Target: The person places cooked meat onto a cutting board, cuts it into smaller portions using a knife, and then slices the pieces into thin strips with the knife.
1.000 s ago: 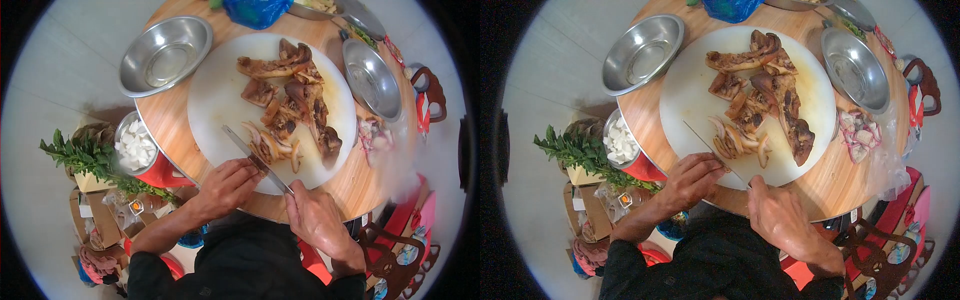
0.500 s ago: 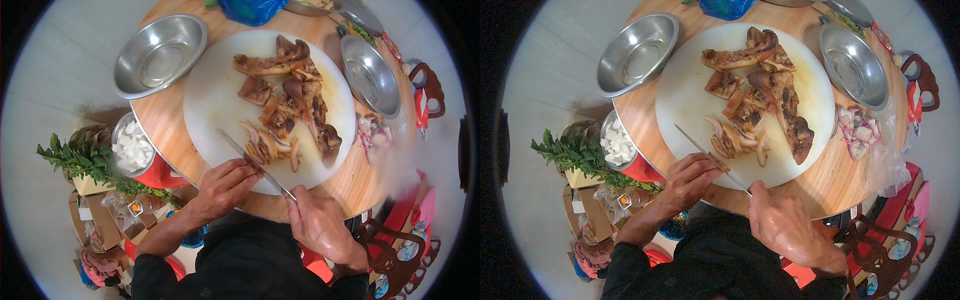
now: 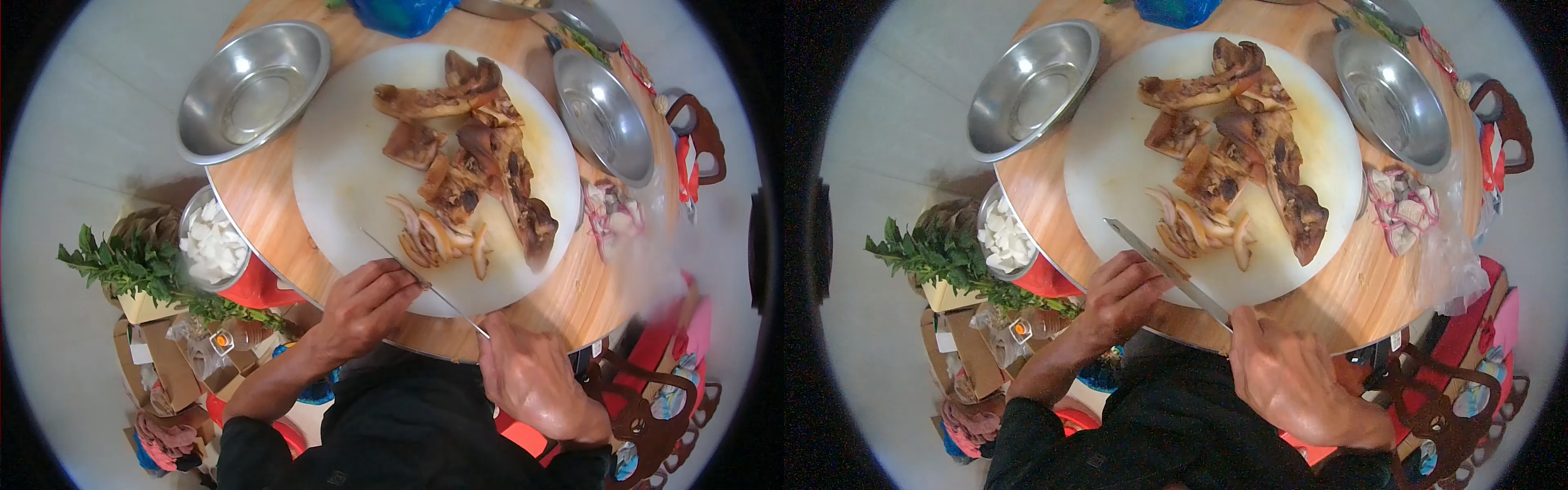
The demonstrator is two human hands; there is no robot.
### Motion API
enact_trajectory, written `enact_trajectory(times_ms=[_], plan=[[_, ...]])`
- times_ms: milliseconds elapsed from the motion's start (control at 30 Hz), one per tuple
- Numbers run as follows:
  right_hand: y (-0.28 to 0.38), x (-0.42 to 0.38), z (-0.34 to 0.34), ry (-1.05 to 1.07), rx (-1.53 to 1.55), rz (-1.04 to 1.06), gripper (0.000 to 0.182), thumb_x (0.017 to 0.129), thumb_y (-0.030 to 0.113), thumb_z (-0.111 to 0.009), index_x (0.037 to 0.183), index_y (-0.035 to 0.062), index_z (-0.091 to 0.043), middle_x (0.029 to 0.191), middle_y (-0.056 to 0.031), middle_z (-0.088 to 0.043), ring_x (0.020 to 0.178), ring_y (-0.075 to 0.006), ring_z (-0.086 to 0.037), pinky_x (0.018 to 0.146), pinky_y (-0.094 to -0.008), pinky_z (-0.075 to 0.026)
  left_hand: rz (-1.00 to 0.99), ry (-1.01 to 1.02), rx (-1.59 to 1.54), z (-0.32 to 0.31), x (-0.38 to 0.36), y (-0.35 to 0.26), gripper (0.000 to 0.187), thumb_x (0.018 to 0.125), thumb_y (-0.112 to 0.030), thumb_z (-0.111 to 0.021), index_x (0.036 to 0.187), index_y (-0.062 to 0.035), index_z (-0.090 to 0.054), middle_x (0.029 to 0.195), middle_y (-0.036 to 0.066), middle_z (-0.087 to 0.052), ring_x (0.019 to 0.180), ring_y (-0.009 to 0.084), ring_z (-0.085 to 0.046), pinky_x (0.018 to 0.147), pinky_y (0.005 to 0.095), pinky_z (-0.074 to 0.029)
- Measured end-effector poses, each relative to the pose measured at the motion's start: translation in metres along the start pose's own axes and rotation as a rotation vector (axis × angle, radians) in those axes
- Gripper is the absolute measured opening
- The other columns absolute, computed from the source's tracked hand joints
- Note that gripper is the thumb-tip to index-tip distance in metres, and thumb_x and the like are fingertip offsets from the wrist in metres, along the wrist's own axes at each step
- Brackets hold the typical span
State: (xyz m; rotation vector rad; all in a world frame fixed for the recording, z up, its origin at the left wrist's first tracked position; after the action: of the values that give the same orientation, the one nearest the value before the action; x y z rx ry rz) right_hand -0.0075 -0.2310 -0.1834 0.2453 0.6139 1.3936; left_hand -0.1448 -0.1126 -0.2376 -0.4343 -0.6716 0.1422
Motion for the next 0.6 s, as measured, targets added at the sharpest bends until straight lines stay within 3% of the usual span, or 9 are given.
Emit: enact_trajectory(times_ms=[367,600], plan=[[0.002,0.013,-0.001,0.017,-0.023,0.050,0.020,0.100,0.006,-0.064,0.111,-0.0073,-0.054,0.075,-0.0235,-0.069,0.064,-0.0452,-0.072,0.055,-0.0525,-0.058,0.020,0.007,-0.056,-0.002,-0.003,0.007,0.038,0.072,-0.004,-0.074,0.109,0.0034,-0.078,0.109,0.013,-0.075,0.104,0.0332,-0.073,0.082,0.0405,-0.065],[0.007,0.038,-0.007,0.110,-0.002,0.000,0.019,0.098,0.004,-0.062,0.108,-0.0092,-0.054,0.070,-0.0267,-0.070,0.068,-0.0471,-0.074,0.063,-0.0547,-0.060,0.030,0.025,-0.073,-0.003,-0.004,0.009,0.040,0.070,-0.004,-0.075,0.109,0.0026,-0.078,0.111,0.013,-0.075,0.107,0.0344,-0.073,0.085,0.0415,-0.065]])
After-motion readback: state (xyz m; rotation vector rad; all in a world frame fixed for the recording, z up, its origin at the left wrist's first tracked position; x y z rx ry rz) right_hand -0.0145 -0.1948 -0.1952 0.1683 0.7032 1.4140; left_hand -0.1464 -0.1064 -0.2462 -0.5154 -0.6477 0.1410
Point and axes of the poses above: each hand's wrist, its own x-axis towards the middle knuckle, its own z-axis out of the back of the hand, y = z × x, the point moved 8 cm from there along x, towards the middle knuckle
